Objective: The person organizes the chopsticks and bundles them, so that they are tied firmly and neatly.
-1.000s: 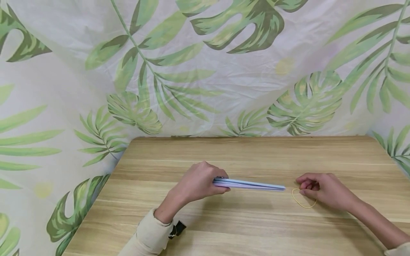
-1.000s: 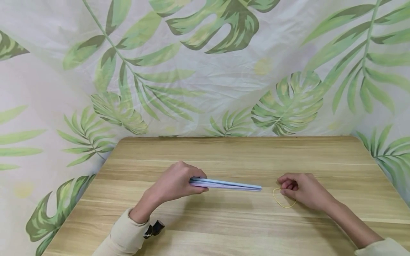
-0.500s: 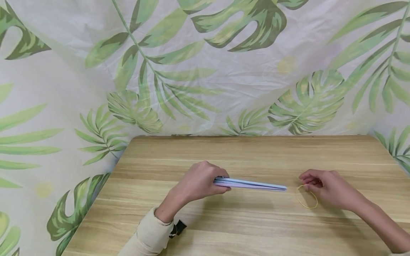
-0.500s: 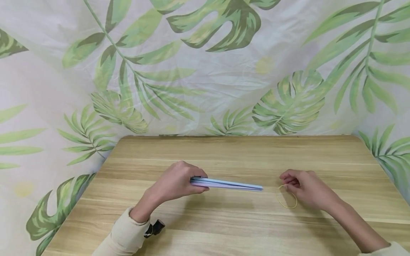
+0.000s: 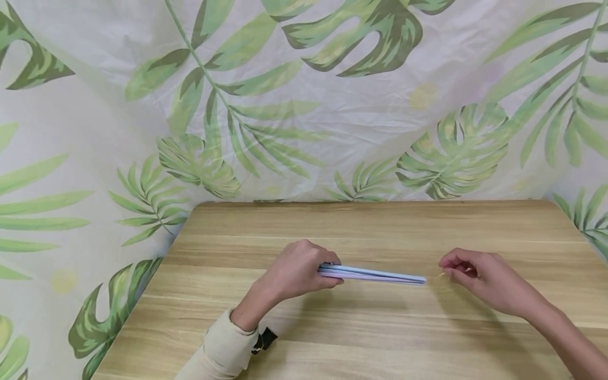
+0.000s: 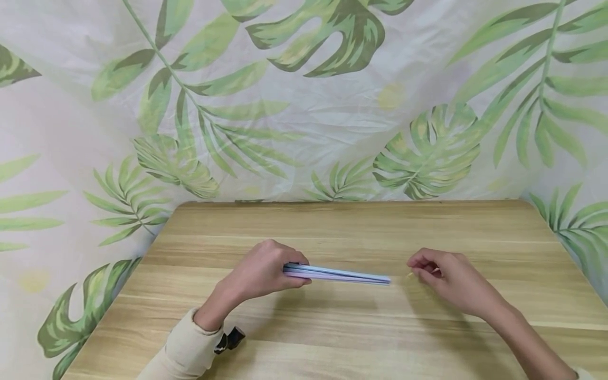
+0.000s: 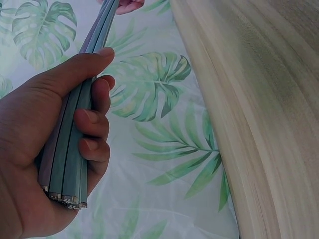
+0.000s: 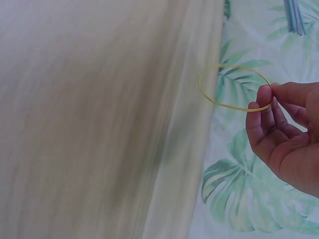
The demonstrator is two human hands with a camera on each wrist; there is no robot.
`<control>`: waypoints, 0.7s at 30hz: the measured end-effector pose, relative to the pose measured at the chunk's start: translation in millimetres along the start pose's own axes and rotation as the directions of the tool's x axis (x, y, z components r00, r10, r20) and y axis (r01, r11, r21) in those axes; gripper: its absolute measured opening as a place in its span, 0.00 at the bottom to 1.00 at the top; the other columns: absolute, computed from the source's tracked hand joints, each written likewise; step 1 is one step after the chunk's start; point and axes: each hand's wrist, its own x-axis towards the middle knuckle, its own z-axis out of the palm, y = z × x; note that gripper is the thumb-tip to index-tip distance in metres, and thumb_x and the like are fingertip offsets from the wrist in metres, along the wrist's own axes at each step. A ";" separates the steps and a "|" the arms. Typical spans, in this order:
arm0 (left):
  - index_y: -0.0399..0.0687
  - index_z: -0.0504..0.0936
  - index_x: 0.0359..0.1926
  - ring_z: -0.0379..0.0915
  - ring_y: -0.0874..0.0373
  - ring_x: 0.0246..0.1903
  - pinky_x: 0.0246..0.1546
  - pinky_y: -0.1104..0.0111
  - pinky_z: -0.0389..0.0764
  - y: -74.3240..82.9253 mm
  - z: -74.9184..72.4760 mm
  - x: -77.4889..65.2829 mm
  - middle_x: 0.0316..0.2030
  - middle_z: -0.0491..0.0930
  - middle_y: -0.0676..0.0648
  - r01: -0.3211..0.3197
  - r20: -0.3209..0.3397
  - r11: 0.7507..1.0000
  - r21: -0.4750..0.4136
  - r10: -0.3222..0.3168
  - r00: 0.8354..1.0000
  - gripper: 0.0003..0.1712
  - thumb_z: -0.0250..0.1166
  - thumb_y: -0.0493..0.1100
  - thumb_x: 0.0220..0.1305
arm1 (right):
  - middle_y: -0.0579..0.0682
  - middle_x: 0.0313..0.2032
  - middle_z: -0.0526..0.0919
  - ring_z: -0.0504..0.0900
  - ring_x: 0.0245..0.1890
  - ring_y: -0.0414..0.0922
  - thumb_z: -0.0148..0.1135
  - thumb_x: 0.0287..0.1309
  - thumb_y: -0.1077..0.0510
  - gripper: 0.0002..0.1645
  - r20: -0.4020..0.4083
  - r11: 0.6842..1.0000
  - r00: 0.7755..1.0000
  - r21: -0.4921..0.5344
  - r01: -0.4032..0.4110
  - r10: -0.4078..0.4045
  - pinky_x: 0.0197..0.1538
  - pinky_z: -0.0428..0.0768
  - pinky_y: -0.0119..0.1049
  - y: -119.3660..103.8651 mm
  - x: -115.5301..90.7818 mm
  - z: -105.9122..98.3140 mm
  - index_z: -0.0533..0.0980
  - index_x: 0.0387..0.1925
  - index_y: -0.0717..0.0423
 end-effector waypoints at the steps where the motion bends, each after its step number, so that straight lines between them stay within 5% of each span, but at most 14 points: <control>1: 0.53 0.92 0.38 0.68 0.72 0.22 0.26 0.79 0.71 0.0 0.3 0.1 0.29 0.87 0.59 -0.001 -0.001 1.000 0.000 0.001 1.000 0.09 0.81 0.49 0.62 | 0.42 0.37 0.89 0.82 0.36 0.29 0.68 0.70 0.66 0.07 -0.007 1.000 1.000 0.005 -0.004 0.004 0.39 0.85 0.29 -2.4 0.3 -0.5 0.85 0.47 0.54; 21: 0.53 0.92 0.37 0.66 0.72 0.22 0.25 0.78 0.70 1.4 5.0 1.5 0.27 0.86 0.59 0.036 -0.041 0.999 0.012 -0.035 0.999 0.09 0.81 0.49 0.62 | 0.45 0.37 0.89 0.86 0.33 0.42 0.68 0.72 0.64 0.07 -0.195 0.967 0.981 0.252 0.043 0.007 0.37 0.87 0.31 -62.7 14.1 12.8 0.84 0.48 0.53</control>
